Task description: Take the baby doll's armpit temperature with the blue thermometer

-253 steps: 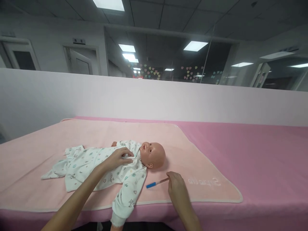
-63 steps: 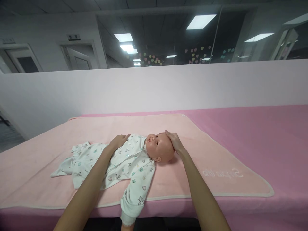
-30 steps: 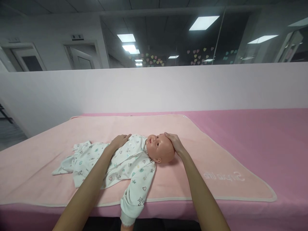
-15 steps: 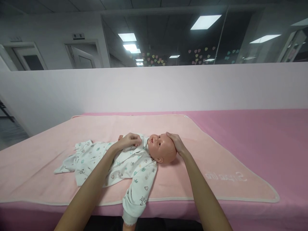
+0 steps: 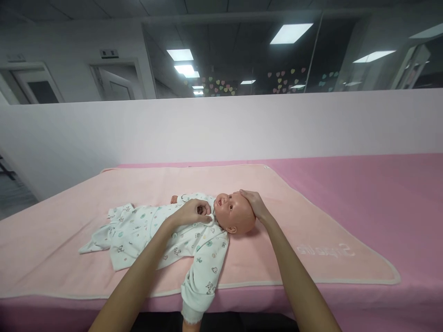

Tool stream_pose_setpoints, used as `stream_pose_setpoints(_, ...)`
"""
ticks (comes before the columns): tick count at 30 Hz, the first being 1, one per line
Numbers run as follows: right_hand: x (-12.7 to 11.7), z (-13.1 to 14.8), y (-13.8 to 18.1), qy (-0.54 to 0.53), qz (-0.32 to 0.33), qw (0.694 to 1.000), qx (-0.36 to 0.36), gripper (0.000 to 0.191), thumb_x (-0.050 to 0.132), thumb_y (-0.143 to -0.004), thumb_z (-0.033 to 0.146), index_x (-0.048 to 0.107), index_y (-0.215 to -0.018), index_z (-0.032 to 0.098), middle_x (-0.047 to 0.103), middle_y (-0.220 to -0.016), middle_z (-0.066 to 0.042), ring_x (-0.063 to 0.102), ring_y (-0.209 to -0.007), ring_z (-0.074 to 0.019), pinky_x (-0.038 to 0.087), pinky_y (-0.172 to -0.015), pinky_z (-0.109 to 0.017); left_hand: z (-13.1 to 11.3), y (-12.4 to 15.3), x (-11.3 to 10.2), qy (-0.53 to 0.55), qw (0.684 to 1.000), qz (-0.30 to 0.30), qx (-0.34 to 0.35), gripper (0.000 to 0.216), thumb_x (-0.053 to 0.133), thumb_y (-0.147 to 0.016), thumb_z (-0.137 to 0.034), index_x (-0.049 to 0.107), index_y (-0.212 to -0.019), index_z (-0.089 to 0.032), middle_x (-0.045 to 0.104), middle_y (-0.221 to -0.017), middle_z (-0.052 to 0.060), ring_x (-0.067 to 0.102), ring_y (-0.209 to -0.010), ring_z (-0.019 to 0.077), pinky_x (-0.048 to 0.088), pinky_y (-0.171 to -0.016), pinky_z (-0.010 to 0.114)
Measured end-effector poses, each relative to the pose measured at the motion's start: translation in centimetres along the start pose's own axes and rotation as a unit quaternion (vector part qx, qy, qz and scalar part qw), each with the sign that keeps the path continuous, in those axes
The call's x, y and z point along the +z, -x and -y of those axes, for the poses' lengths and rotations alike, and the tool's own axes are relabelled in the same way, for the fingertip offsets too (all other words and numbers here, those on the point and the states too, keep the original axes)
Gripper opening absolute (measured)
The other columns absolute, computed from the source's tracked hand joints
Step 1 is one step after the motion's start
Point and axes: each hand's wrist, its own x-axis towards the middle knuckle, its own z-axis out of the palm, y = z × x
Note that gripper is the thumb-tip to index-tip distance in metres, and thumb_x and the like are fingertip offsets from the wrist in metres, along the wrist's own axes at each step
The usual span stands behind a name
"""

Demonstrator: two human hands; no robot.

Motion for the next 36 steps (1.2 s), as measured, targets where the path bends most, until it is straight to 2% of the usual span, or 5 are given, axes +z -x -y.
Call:
stream_pose_setpoints(6,1.3,1.9,1.2,0.172,-0.153,0.962,-0.144,0.025,0.055,-0.073,0.043,0.068,-0.073,0.021,0.069,-0.081,-0.005,0.06,-0.084,-0.0233,0.044,-0.08,-0.036,0.5,0.0,-0.5,0.095,0.995,-0.002,0.011,0.027,0.064,-0.063,-0.04,0.061,-0.071,-0.014,0.049,-0.056,-0.002,0.042,-0.053,0.0094,0.031,-0.05,0.021)
stream_pose_setpoints(13,6.3,5.7,2.4,0.366,-0.046,0.895,-0.251,0.026,0.044,-0.083,0.032,0.064,-0.069,0.022,0.067,-0.076,-0.004,0.058,-0.077,-0.0191,0.04,-0.079,-0.033,0.5,0.0,1.1,-0.024,0.999,-0.046,0.016,0.018,0.066,-0.057,-0.032,0.058,-0.065,-0.017,0.054,-0.061,-0.002,0.046,-0.056,0.011,0.032,-0.051,0.022)
stream_pose_setpoints(18,8.4,6.6,2.4,0.487,0.029,0.826,-0.283,0.035,0.038,-0.086,0.024,0.06,-0.059,0.021,0.065,-0.067,-0.003,0.054,-0.069,-0.0159,0.035,-0.082,-0.033,1.2,-0.1,0.4,0.138,0.989,-0.049,-0.006,0.019,0.059,-0.067,-0.032,0.059,-0.062,-0.014,0.05,-0.056,-0.002,0.043,-0.052,0.0086,0.03,-0.049,0.021)
stream_pose_setpoints(30,12.0,5.1,-0.7,0.713,0.155,0.653,-0.204,0.019,0.046,-0.081,0.016,0.063,-0.091,0.015,0.061,-0.099,-0.013,0.053,-0.093,-0.0242,0.033,-0.08,-0.036,3.1,-0.5,-1.7,0.457,0.86,-0.161,-0.161,0.031,0.06,-0.069,-0.046,0.056,-0.068,-0.015,0.051,-0.049,0.0,0.053,-0.049,0.0133,0.043,-0.05,0.025)
stream_pose_setpoints(36,12.4,5.5,-0.5,0.726,0.146,0.642,-0.2,0.022,0.043,-0.078,0.006,0.063,-0.079,0.014,0.064,-0.087,-0.013,0.055,-0.085,-0.0231,0.031,-0.081,-0.036,3.2,-0.5,-1.8,0.474,0.853,-0.154,-0.157,0.032,0.058,-0.071,-0.047,0.055,-0.066,-0.015,0.053,-0.048,0.001,0.055,-0.05,0.0143,0.044,-0.05,0.025)
